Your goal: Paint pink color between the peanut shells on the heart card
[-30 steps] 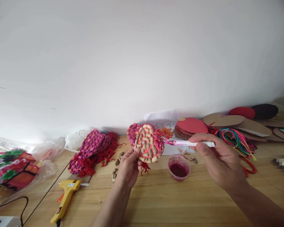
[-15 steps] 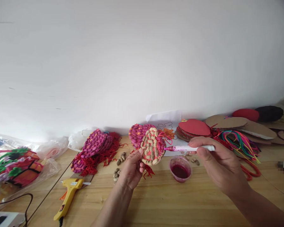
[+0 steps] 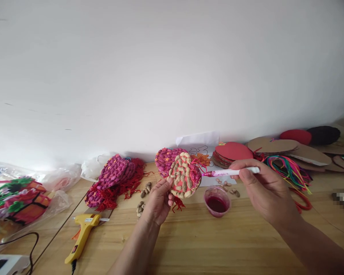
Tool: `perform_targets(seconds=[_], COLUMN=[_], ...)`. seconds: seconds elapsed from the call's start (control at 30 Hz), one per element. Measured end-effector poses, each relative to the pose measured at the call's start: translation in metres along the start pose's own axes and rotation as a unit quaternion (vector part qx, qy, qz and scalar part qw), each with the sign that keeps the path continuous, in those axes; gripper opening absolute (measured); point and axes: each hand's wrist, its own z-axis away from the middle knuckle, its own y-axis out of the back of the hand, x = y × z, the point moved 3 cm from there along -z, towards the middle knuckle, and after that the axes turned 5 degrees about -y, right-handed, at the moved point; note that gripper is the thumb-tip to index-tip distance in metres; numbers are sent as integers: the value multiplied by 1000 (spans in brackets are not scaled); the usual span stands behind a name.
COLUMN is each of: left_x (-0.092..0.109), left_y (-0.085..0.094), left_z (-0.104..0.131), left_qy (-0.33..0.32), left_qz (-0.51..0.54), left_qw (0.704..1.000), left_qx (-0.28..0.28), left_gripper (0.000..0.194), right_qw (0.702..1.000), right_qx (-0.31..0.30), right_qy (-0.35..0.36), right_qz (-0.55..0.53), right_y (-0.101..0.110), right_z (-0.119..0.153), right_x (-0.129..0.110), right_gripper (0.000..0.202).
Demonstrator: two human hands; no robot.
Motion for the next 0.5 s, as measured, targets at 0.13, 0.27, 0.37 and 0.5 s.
perform_targets(seconds=[0.13,0.27,0.37,0.5], left_x=[-1,-1,-1,-1], left_y=[1,2,2,1], left_z=[1,1,1,0], left_qy=[-4,-5,-5,-6], left_qz=[-4,-9,-9,-11], left_qw=[1000,1000,1000,1000], left_qx=[-7,-9,-10,-9], left_gripper=[43,43,44,43], right_qw=[1000,999,999,998], right_qx=[-4,-17,1,-27], right_qy=[-4,-20,-18,-16], right_qz=[-22,-38,-50,-47], right_y=[2,0,1,0], right_z=[-2,-4,-7,-6], right_x=[3,4,2,2], right_gripper=[11,11,11,11])
